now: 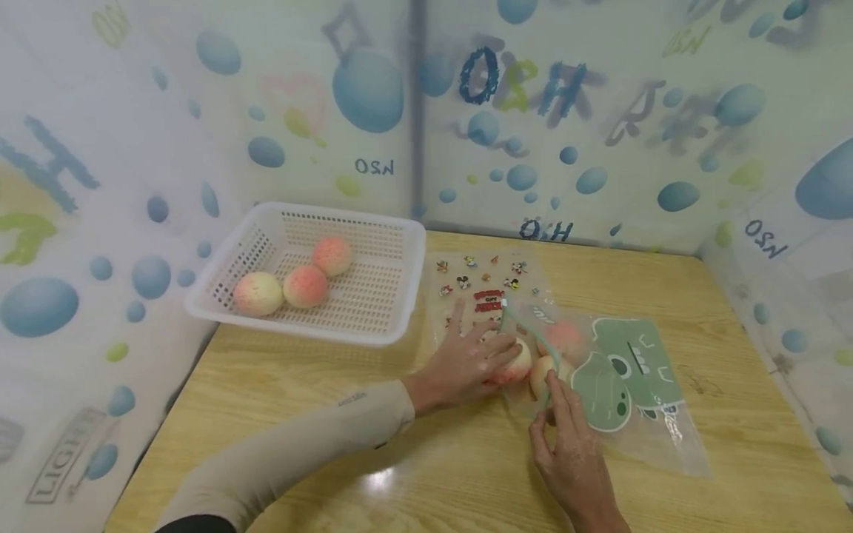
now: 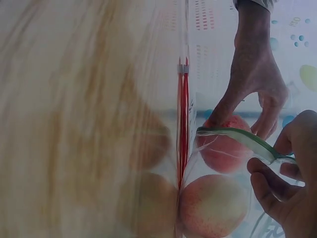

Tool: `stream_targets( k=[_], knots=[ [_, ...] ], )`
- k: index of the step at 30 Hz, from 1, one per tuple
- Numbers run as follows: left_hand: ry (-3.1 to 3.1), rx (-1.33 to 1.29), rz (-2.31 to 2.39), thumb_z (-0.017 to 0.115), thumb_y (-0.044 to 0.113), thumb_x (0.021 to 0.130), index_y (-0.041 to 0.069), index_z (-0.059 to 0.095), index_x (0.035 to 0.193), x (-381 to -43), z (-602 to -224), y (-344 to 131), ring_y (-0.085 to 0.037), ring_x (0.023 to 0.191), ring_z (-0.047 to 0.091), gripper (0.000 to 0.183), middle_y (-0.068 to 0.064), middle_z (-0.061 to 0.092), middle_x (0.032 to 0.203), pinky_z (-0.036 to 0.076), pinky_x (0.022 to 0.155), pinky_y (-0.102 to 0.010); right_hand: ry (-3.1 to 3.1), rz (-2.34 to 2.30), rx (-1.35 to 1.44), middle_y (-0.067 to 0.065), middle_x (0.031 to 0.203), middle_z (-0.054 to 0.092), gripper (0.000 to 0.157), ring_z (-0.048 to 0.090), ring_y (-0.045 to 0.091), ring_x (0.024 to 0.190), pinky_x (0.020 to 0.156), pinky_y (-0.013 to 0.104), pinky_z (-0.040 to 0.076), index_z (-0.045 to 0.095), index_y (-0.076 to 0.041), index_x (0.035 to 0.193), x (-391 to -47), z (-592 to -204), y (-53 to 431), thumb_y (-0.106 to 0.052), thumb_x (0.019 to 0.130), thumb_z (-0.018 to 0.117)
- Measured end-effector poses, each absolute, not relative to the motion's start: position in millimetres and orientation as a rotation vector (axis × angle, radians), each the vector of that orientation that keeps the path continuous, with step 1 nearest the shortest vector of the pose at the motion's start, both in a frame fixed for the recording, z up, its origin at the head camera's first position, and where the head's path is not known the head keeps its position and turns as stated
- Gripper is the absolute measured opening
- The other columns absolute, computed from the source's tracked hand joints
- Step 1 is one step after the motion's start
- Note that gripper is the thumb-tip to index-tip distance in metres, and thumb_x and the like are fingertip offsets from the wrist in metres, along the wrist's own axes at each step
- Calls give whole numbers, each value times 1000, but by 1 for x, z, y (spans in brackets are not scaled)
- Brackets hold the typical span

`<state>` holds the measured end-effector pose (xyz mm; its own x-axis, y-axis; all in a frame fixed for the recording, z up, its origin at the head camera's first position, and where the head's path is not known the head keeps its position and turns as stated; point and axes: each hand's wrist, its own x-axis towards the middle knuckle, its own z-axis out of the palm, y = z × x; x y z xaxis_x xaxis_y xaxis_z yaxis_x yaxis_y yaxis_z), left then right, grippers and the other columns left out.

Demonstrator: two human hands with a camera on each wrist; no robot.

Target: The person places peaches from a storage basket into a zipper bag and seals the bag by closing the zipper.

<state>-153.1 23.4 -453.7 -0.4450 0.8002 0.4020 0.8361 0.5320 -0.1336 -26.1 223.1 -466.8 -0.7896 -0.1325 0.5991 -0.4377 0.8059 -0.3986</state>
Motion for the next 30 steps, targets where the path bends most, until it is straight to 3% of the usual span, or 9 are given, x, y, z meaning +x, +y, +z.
stream_targets(
  k=[6,13,18,23,30],
  knots=[
    [-2344,-1303,-137,79,32,85,22,78,105,-153,-454,24,-24,118,57,23,1,67,120,18,117,-62,-2464,720,402,19,129,56,74,62,12,80,59,24,55,43,4,150,-25,-466,222,2,79,65],
    [-2435,-1261,-45,68,36,93,25,76,110,-151,-457,22,-14,106,61,21,8,73,111,27,113,-56,-2454,735,401,18,127,56,75,62,13,79,58,24,54,43,3,150,-24,-466,223,2,79,65],
    [-2452,-1302,0,63,35,96,28,74,115,-149,-461,25,-15,113,59,23,10,72,114,31,111,-55,-2449,735,411,18,126,56,73,62,13,79,58,25,54,44,5,149,-24,-466,224,1,79,64],
    [-2506,-1294,-27,65,35,97,26,69,126,-148,-463,27,-19,125,54,32,5,66,129,28,114,-53,-2447,754,435,20,130,55,68,62,15,78,57,26,54,44,5,149,-25,-468,225,-6,83,58],
    [-2578,-1263,-41,60,34,98,13,59,136,-147,-467,31,-28,134,48,43,-10,55,144,33,112,-52,-2455,772,461,22,133,54,65,62,16,80,62,27,54,42,6,149,-26,-467,225,-10,87,52]
  ],
)
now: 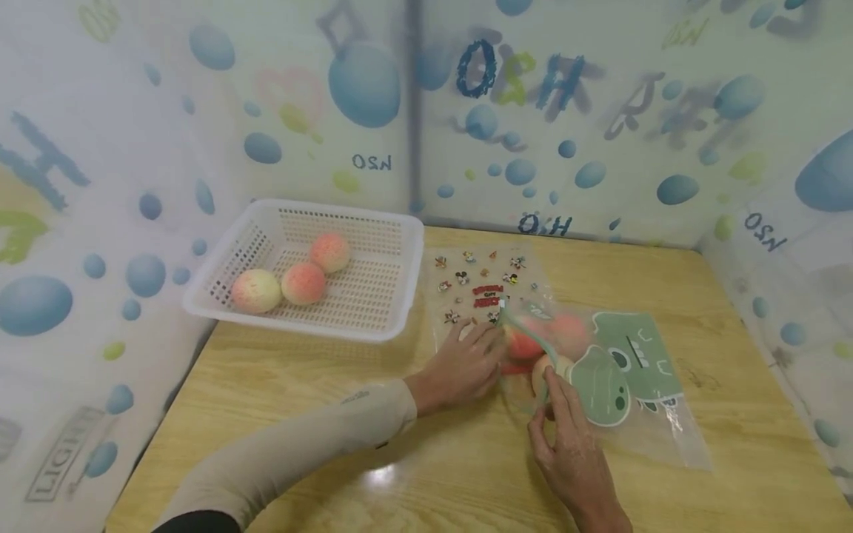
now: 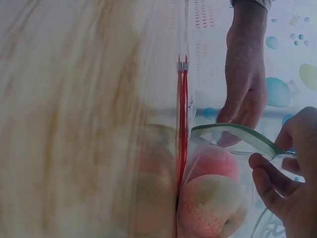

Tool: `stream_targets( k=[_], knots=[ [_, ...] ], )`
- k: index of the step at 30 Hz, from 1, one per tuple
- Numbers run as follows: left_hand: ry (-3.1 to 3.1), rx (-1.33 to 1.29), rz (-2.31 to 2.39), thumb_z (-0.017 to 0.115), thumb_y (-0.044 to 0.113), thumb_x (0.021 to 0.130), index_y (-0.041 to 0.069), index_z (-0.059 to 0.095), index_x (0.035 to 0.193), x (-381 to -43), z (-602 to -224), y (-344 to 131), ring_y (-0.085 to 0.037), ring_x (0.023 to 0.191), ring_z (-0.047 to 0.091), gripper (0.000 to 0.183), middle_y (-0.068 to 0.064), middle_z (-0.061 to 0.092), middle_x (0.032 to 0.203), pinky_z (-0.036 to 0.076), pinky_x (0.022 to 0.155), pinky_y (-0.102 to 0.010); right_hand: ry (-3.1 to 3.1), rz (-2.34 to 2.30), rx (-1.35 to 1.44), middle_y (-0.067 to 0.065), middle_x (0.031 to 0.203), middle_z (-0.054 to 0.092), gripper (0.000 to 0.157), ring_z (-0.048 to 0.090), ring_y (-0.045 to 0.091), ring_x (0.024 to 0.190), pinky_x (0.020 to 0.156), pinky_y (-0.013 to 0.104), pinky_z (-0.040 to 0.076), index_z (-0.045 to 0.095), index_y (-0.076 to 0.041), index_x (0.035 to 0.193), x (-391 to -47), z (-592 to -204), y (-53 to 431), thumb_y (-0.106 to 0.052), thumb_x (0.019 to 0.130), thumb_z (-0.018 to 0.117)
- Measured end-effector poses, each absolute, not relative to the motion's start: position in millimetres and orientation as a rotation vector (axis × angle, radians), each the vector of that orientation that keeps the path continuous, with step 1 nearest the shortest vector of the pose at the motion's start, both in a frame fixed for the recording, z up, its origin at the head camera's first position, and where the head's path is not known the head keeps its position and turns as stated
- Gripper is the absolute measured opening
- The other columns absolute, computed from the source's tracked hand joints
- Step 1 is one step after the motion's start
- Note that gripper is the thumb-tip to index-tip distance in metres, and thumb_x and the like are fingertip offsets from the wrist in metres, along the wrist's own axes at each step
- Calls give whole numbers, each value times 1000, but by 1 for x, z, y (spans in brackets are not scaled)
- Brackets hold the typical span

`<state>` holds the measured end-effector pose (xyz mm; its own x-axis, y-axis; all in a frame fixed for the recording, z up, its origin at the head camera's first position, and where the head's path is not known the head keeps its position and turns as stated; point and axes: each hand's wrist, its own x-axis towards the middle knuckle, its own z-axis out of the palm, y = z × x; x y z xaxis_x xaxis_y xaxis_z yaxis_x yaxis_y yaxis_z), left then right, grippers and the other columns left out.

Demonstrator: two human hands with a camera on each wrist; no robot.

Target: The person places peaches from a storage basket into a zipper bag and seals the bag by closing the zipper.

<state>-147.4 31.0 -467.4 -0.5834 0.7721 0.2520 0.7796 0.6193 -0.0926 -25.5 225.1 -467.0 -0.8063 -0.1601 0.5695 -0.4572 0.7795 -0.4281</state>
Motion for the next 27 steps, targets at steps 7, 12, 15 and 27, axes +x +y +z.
stream_targets(
  k=[7,12,15,27],
  knots=[
    [-2714,-1279,-11,60,33,97,11,53,142,-145,-467,37,-26,140,41,50,-9,47,152,33,111,-55,-2414,772,503,21,132,55,64,61,15,79,60,27,54,42,5,150,-29,-470,225,-11,88,50],
    [-2676,-1441,-84,64,23,92,19,56,141,-141,-466,41,-24,146,32,50,2,43,156,29,113,-58,-2391,744,525,20,133,56,73,62,14,80,64,25,54,43,6,149,-30,-471,227,0,79,62],
    [-2697,-1550,-101,64,20,92,23,55,143,-139,-464,44,-23,150,23,51,6,35,162,25,115,-59,-2396,729,521,19,133,56,78,61,15,82,66,27,55,43,5,149,-31,-470,227,4,75,65],
    [-2620,-1638,-333,57,18,100,17,62,136,-149,-442,28,-20,138,45,37,0,54,148,35,112,-45,-2431,736,469,25,133,54,61,63,24,87,74,29,54,42,9,148,-31,-468,232,-18,93,45]
  ],
)
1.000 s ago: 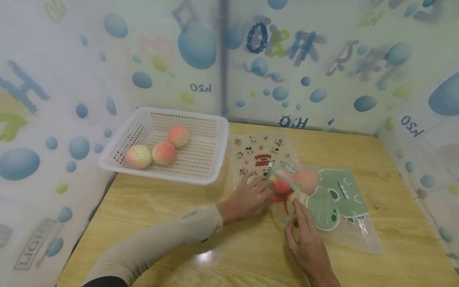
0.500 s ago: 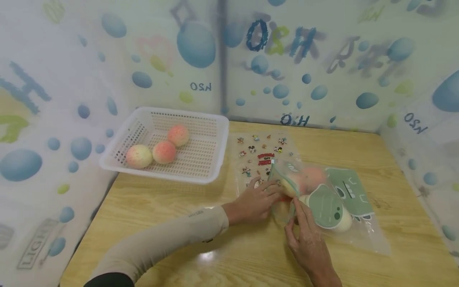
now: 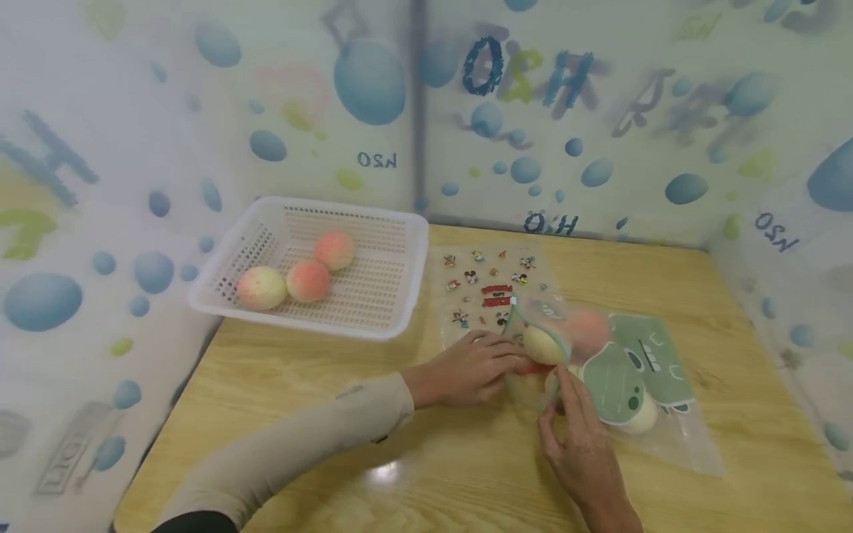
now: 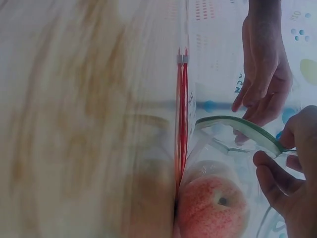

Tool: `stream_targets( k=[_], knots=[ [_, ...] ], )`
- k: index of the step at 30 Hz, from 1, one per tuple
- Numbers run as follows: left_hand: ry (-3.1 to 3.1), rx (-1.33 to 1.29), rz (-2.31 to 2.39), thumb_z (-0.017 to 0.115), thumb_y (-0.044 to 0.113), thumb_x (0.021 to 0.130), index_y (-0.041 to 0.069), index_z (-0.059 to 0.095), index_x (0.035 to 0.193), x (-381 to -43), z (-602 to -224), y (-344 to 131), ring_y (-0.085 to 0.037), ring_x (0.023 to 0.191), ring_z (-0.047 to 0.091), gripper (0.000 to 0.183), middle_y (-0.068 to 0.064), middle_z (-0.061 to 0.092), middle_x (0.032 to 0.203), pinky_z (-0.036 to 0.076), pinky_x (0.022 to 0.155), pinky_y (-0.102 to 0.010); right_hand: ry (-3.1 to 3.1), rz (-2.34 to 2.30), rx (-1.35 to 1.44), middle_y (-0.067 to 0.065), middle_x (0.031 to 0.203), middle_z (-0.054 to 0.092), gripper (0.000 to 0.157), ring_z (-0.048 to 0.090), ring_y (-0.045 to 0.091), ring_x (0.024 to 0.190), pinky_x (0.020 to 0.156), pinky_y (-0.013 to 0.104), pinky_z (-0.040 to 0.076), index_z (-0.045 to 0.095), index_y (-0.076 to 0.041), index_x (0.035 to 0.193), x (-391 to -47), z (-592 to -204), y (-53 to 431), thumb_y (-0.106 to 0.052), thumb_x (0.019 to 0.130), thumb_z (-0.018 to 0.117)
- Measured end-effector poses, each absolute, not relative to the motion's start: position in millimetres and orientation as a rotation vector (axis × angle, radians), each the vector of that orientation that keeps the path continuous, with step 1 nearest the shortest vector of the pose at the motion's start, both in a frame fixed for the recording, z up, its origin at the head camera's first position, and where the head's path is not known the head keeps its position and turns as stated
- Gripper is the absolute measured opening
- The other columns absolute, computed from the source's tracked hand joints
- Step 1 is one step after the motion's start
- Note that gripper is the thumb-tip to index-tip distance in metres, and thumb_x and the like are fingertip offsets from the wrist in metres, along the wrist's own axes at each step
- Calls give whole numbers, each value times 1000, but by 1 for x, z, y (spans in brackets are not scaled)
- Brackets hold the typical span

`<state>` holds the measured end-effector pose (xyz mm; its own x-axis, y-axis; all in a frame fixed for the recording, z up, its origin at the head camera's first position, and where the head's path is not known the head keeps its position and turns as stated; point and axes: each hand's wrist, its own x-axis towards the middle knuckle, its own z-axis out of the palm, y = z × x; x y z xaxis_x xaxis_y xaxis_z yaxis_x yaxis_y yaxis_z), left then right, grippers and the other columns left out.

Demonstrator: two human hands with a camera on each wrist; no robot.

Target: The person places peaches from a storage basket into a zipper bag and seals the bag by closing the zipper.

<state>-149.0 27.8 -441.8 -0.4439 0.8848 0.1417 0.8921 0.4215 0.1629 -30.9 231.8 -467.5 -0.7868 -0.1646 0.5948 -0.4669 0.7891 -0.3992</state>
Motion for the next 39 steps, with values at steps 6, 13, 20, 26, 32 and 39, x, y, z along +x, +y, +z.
stream_targets(
  k=[6,13,20,26,32,39],
  knots=[
    [-2562,-1657,-328,61,23,101,19,69,122,-149,-438,21,-19,129,52,23,1,62,137,40,108,-38,-2412,692,446,25,128,56,60,61,22,83,70,27,53,44,9,146,-29,-467,240,-22,95,43],
    [-2577,-1627,-219,61,23,100,17,70,121,-145,-431,7,-17,123,56,24,2,66,126,43,105,-33,-2429,680,401,25,130,55,64,62,22,83,72,28,52,43,7,149,-26,-467,245,-23,93,44],
    [-2574,-1541,-266,61,19,98,17,71,113,-144,-416,-24,-16,114,60,18,3,69,116,48,97,-31,-2417,702,405,24,131,55,64,63,21,81,65,37,53,43,5,150,-28,-467,242,-20,91,46],
    [-2576,-1442,-239,61,23,99,17,71,112,-149,-399,-59,-16,110,63,17,2,69,114,52,86,-35,-2434,704,423,25,131,54,65,63,19,81,63,34,54,41,5,151,-28,-465,238,-20,91,46],
    [-2550,-1346,-276,65,20,96,11,70,112,-158,-383,-97,-22,109,63,19,-3,68,115,53,86,-39,-2442,685,448,23,132,55,68,65,20,81,64,32,55,44,6,149,-30,-462,235,-9,84,57],
    [-2456,-1247,-381,70,13,89,5,68,109,-172,-379,-142,-29,105,64,22,-10,68,113,53,90,-43,-2460,669,466,23,135,54,72,67,21,83,64,35,56,43,5,149,-33,-458,230,-4,80,62]
  ],
)
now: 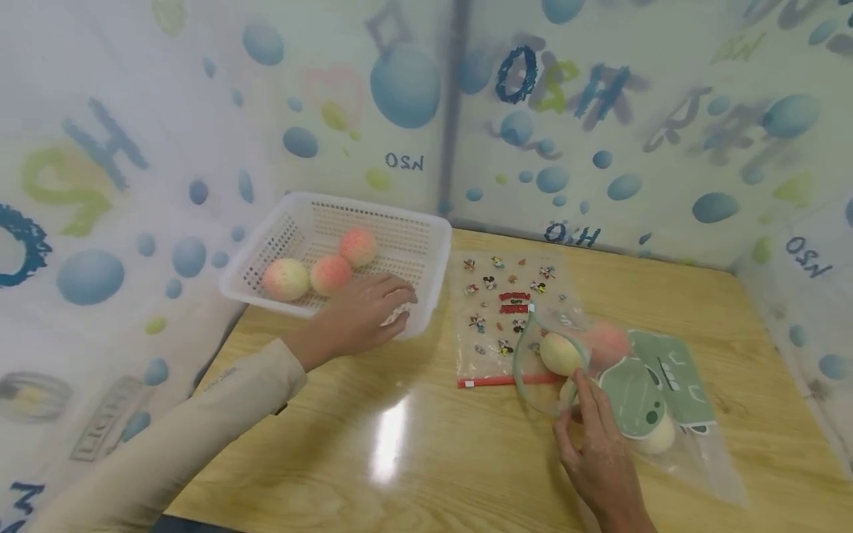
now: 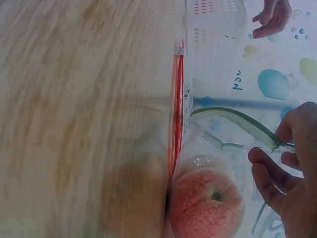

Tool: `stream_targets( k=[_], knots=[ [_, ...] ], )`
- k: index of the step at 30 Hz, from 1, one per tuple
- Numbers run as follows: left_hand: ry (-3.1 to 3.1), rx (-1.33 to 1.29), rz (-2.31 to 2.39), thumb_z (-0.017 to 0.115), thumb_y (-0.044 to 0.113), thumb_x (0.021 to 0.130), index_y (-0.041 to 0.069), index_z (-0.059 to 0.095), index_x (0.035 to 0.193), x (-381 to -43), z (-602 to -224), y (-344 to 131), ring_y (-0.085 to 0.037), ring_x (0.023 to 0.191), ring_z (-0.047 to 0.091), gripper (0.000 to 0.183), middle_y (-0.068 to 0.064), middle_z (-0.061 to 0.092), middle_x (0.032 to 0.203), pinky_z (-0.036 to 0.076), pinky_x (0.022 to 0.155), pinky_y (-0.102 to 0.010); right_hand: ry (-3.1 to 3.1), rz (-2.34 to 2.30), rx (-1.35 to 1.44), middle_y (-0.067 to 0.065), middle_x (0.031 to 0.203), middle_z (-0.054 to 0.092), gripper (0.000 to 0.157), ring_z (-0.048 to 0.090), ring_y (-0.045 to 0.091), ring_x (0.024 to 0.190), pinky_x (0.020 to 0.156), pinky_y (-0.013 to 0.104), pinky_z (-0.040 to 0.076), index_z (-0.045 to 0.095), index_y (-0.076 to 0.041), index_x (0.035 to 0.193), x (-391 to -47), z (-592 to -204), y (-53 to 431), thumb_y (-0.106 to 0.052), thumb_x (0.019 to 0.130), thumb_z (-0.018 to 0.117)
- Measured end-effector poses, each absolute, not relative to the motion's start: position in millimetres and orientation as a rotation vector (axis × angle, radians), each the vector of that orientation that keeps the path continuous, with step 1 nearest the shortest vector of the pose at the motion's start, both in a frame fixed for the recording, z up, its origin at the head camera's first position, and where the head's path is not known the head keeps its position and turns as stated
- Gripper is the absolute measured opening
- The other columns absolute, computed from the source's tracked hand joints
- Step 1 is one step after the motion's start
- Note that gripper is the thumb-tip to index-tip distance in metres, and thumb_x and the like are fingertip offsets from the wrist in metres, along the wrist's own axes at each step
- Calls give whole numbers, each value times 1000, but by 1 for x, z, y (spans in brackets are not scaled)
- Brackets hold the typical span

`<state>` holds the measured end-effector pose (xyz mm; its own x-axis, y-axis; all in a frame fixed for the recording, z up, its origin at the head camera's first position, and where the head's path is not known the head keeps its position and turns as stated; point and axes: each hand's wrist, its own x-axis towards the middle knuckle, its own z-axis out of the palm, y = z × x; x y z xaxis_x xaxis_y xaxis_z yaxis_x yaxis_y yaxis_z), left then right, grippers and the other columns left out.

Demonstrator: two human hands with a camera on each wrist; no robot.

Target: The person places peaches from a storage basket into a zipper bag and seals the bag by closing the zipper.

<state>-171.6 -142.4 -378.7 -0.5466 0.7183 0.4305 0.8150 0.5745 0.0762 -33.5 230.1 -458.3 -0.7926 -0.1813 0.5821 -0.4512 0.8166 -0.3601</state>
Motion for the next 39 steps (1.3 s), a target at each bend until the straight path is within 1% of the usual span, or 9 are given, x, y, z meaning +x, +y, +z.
stream_targets(
  k=[4,10,17,20,23,27,29,33,39],
  knots=[
    [-2452,-1200,-383,72,10,86,0,67,110,-178,-380,-164,-34,107,63,26,-14,67,113,51,94,-46,-2456,672,476,23,135,54,72,68,22,82,63,36,57,42,4,150,-34,-458,231,-6,82,60],
    [-2566,-1073,-329,72,16,89,-3,67,117,-186,-382,-186,-38,111,62,34,-18,66,120,51,92,-53,-2437,682,481,24,134,55,71,68,22,81,64,40,57,43,5,149,-34,-460,233,-6,81,60],
    [-2615,-937,-315,71,16,85,-2,67,114,-199,-382,-208,-35,89,62,34,-16,66,106,53,70,-50,-2458,680,477,24,134,55,69,67,21,82,65,39,57,43,6,149,-33,-461,233,-8,83,60],
    [-2639,-874,-283,71,19,85,2,67,113,-204,-383,-218,-38,98,63,33,-17,66,112,53,77,-54,-2469,675,468,24,133,54,69,67,21,82,65,38,57,43,6,148,-33,-461,232,-9,83,60],
    [-2703,-799,-214,71,25,89,4,66,115,-206,-383,-227,-42,117,57,34,-20,64,122,45,94,-61,-2475,672,460,25,133,54,69,67,21,82,65,39,57,43,6,148,-33,-461,231,-9,83,59],
    [-2835,-698,-151,71,32,93,4,63,122,-208,-381,-236,-45,127,47,41,-23,58,131,32,105,-67,-2491,664,447,25,134,54,69,67,21,82,66,41,57,43,6,149,-33,-461,231,-9,84,59],
    [-2909,-638,-127,70,36,95,2,61,127,-208,-380,-240,-46,131,42,47,-24,54,136,26,107,-70,-2498,661,441,25,135,53,68,67,22,83,66,41,57,43,6,149,-33,-461,231,-10,84,58],
    [-3083,-456,-102,65,44,97,-2,55,134,-210,-379,-249,-50,138,31,60,-29,46,144,10,109,-76,-2497,658,438,25,135,53,67,67,22,83,66,42,57,43,6,148,-33,-462,230,-12,86,57],
    [-3267,-213,-55,66,58,90,-12,51,133,-214,-379,-264,-62,137,21,83,-42,41,140,-6,104,-81,-2457,674,461,24,134,55,65,66,21,81,66,40,56,44,6,148,-33,-464,230,-15,87,53]
  ],
)
